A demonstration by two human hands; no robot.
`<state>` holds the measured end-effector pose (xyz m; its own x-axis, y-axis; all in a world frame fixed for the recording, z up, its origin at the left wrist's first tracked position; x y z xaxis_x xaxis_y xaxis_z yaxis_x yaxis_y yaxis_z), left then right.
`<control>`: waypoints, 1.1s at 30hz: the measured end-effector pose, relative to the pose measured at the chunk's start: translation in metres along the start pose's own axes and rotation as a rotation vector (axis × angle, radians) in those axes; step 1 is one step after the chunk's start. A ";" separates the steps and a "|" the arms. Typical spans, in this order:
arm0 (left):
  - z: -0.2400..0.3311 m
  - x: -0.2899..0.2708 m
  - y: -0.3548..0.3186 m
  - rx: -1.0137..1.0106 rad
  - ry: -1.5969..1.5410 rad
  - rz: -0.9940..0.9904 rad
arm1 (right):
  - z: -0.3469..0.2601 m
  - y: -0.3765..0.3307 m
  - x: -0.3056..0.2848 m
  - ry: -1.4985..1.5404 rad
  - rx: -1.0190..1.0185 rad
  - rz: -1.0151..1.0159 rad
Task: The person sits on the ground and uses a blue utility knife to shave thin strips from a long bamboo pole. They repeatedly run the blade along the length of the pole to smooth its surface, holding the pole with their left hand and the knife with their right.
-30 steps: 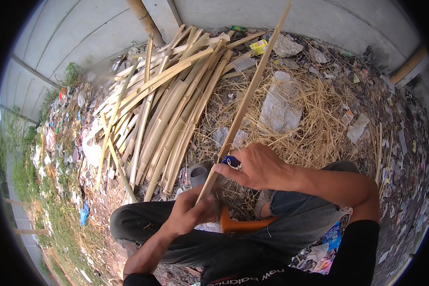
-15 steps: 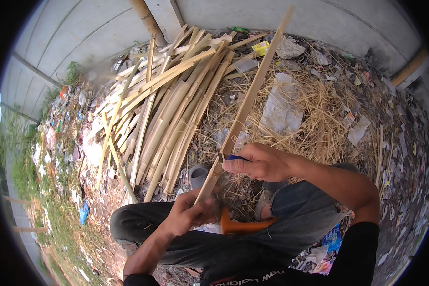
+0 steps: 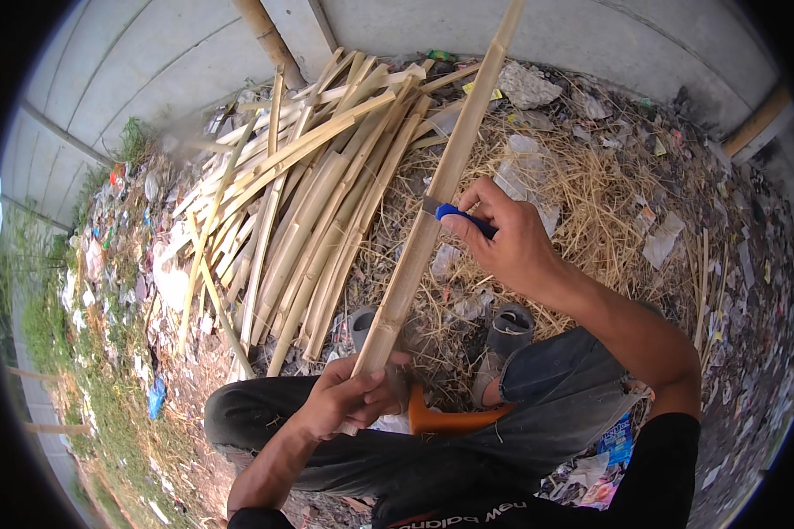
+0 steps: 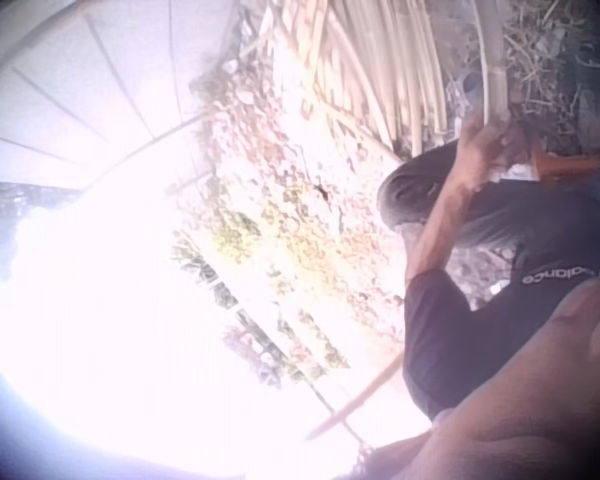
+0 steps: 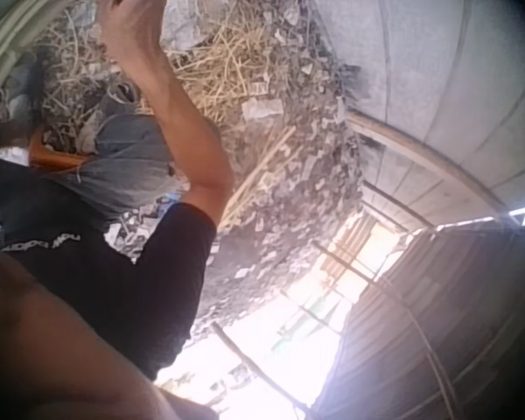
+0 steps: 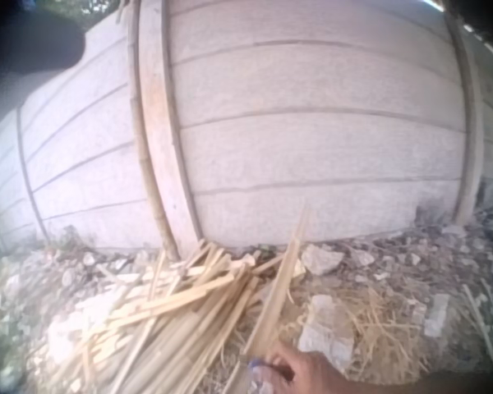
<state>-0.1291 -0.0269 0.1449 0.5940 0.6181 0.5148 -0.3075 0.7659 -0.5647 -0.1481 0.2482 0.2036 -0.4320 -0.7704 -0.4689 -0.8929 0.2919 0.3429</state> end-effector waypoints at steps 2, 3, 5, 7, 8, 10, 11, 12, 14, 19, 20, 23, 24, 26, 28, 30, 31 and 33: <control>-0.001 0.000 -0.001 -0.016 -0.003 -0.002 | 0.004 0.004 -0.001 -0.007 0.025 0.007; -0.001 0.000 -0.001 -0.024 -0.005 -0.003 | 0.005 0.004 -0.001 -0.010 0.037 0.010; -0.003 0.000 -0.001 -0.039 -0.038 -0.018 | -0.009 -0.005 0.010 -0.010 -0.074 -0.023; -0.007 -0.003 -0.001 -0.049 -0.059 -0.023 | -0.022 -0.019 0.022 0.015 -0.142 -0.030; -0.010 -0.005 -0.002 -0.054 -0.063 -0.019 | -0.024 -0.017 0.021 -0.009 -0.165 -0.026; -0.011 -0.008 -0.003 -0.058 -0.058 -0.014 | -0.023 -0.008 0.015 -0.053 -0.208 -0.021; -0.011 -0.007 -0.003 -0.057 -0.052 -0.019 | -0.011 0.001 0.009 -0.045 -0.115 -0.019; -0.010 -0.006 -0.003 -0.056 -0.045 -0.024 | 0.000 0.011 -0.001 -0.063 -0.088 0.016; -0.008 -0.004 -0.003 -0.063 -0.050 -0.038 | 0.015 0.026 -0.018 -0.112 -0.038 0.092; -0.005 -0.004 -0.005 -0.038 0.000 0.023 | -0.019 -0.005 0.007 0.003 -0.097 0.026; -0.006 -0.007 -0.007 -0.050 0.008 0.027 | -0.016 -0.003 0.004 -0.022 -0.109 0.025; -0.009 -0.009 -0.005 -0.072 0.034 0.019 | 0.003 0.016 -0.013 -0.092 -0.076 0.036; -0.011 -0.009 -0.004 -0.077 0.040 0.010 | 0.011 0.026 -0.024 -0.113 -0.021 0.053; -0.006 -0.005 -0.005 -0.067 0.033 0.006 | 0.008 0.028 -0.026 -0.076 -0.023 0.064; -0.004 -0.005 -0.002 -0.059 0.015 0.015 | -0.019 -0.001 0.002 0.035 -0.131 0.039; -0.005 -0.007 0.001 -0.060 -0.013 0.037 | -0.034 -0.015 0.019 0.043 -0.195 -0.049; -0.007 -0.008 -0.001 -0.062 -0.015 0.036 | -0.031 -0.013 0.021 0.036 -0.186 -0.060; -0.010 -0.011 -0.003 -0.066 -0.020 0.031 | -0.017 0.001 0.012 0.005 -0.089 -0.043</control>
<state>-0.1272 -0.0377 0.1346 0.5699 0.6453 0.5087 -0.2752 0.7332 -0.6218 -0.1522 0.2299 0.2120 -0.3926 -0.7841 -0.4807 -0.8957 0.2072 0.3935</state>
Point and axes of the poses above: each hand's wrist, its own y-axis towards the middle knuckle, its own x-axis out of the palm, z = x × y, the point moved 8 cm from there along y, towards the middle knuckle, and after that the axes turned 2 degrees about z, right-handed, at the moved point
